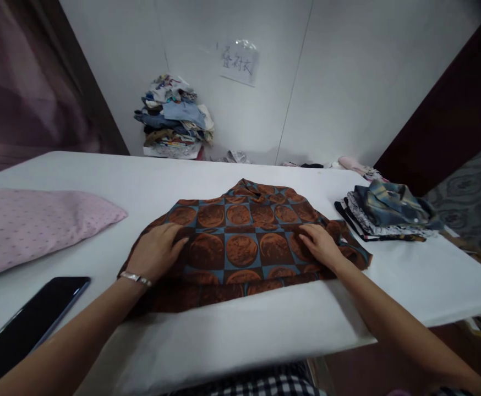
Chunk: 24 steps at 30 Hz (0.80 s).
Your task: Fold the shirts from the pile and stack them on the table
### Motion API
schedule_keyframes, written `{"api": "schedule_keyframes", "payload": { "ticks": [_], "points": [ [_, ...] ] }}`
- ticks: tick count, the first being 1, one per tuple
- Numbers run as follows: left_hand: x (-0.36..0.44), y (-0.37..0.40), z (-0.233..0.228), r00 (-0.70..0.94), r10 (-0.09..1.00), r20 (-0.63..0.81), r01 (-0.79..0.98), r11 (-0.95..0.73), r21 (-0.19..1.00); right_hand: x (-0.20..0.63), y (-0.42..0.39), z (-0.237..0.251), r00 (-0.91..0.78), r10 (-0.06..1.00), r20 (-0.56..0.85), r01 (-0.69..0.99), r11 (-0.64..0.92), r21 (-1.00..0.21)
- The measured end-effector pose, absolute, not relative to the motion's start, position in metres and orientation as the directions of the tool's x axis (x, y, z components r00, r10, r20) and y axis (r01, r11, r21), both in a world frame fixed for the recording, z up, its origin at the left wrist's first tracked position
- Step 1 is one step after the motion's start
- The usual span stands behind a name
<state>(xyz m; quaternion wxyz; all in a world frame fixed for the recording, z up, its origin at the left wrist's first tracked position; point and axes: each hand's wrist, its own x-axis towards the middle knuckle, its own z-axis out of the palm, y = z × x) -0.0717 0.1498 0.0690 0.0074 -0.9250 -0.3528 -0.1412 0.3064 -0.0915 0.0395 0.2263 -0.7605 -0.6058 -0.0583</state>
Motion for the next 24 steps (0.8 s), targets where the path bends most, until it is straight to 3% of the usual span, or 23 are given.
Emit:
{"api": "schedule_keyframes", "payload": {
  "ticks": [3, 7, 14, 19, 24],
  "points": [
    [-0.076, 0.137, 0.055, 0.780, 0.545, 0.307, 0.540, -0.835, 0.107, 0.288, -0.095, 0.039, 0.110, 0.932, 0.344, 0.955, -0.003, -0.296],
    [-0.081, 0.125, 0.025, 0.825, 0.542, 0.161, 0.535, -0.841, 0.085, 0.282, -0.093, 0.030, 0.022, 0.987, 0.156, 0.951, 0.027, -0.308],
    [-0.084, 0.124, 0.011, 0.824, 0.542, 0.167, 0.541, -0.839, 0.050, 0.308, 0.014, 0.060, 0.059, 0.936, 0.347, 0.931, 0.074, -0.358],
    [-0.087, 0.125, 0.005, 0.832, 0.510, 0.220, 0.516, -0.856, 0.033, 0.304, 0.141, 0.078, 0.098, 0.980, 0.171, 0.974, -0.059, -0.217],
    [-0.090, 0.122, 0.001, 0.824, 0.485, 0.292, 0.513, -0.858, -0.026, 0.292, 0.227, 0.063, 0.119, 0.992, 0.033, 0.983, -0.113, -0.142]
  ]
}}
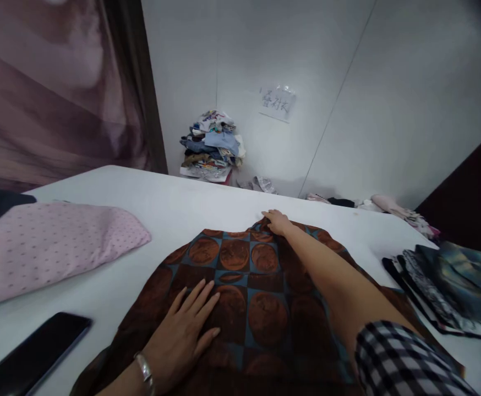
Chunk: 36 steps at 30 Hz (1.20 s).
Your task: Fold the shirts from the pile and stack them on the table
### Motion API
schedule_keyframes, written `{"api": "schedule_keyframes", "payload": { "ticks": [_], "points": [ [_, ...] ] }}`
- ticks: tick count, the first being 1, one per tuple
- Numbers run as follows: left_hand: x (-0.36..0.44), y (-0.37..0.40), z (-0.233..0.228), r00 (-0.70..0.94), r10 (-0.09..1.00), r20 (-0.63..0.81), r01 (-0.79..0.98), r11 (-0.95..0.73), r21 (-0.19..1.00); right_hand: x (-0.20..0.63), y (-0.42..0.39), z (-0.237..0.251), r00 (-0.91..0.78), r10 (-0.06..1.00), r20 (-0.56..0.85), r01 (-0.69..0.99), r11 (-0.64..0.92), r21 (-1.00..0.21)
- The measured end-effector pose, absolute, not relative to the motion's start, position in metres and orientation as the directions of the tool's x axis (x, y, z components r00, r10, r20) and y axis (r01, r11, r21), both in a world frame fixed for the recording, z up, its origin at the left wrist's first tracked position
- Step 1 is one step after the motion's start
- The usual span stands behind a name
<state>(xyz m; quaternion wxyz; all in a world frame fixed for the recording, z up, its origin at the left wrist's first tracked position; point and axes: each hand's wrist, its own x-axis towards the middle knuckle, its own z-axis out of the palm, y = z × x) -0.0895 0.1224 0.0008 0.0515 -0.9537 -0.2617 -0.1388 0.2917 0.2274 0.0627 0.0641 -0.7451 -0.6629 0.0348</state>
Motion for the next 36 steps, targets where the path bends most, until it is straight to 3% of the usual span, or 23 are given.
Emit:
{"api": "schedule_keyframes", "payload": {
  "ticks": [5, 9, 12, 17, 20, 23, 29, 33, 36],
  "points": [
    [-0.089, 0.120, 0.002, 0.822, 0.459, 0.336, 0.516, -0.851, -0.098, 0.295, 0.261, 0.044, 0.194, 0.980, -0.034, 0.970, -0.197, -0.143],
    [-0.091, 0.117, 0.002, 0.822, 0.467, 0.325, 0.516, -0.852, -0.083, 0.318, 0.266, 0.049, 0.378, 0.919, 0.117, 0.900, -0.335, -0.279],
    [-0.094, 0.118, 0.008, 0.824, 0.500, 0.267, 0.518, -0.855, 0.003, 0.345, 0.264, 0.068, 0.546, 0.788, 0.283, 0.798, -0.387, -0.462],
    [-0.074, 0.160, 0.043, 0.763, 0.627, 0.157, 0.599, -0.778, 0.191, 0.390, 0.248, 0.105, 0.722, 0.552, 0.418, 0.621, -0.251, -0.743],
    [-0.040, 0.216, 0.061, 0.710, 0.689, 0.144, 0.666, -0.724, 0.180, 0.401, 0.235, 0.119, 0.802, 0.475, 0.361, 0.463, -0.114, -0.879],
    [-0.005, 0.273, 0.061, 0.678, 0.732, 0.069, 0.723, -0.681, 0.118, 0.400, 0.219, 0.126, 0.837, 0.490, 0.242, 0.259, 0.034, -0.965],
    [0.020, 0.323, 0.049, 0.686, 0.728, -0.002, 0.726, -0.685, 0.063, 0.387, 0.177, 0.138, 0.803, 0.576, 0.152, 0.004, 0.250, -0.968],
    [0.010, 0.313, 0.065, 0.708, 0.700, 0.094, 0.699, -0.714, 0.047, 0.377, 0.127, 0.147, 0.759, 0.602, 0.249, -0.105, 0.490, -0.865],
    [-0.004, 0.291, 0.088, 0.724, 0.652, 0.227, 0.655, -0.752, 0.073, 0.362, 0.069, 0.155, 0.760, 0.556, 0.336, -0.108, 0.617, -0.779]
  ]
}}
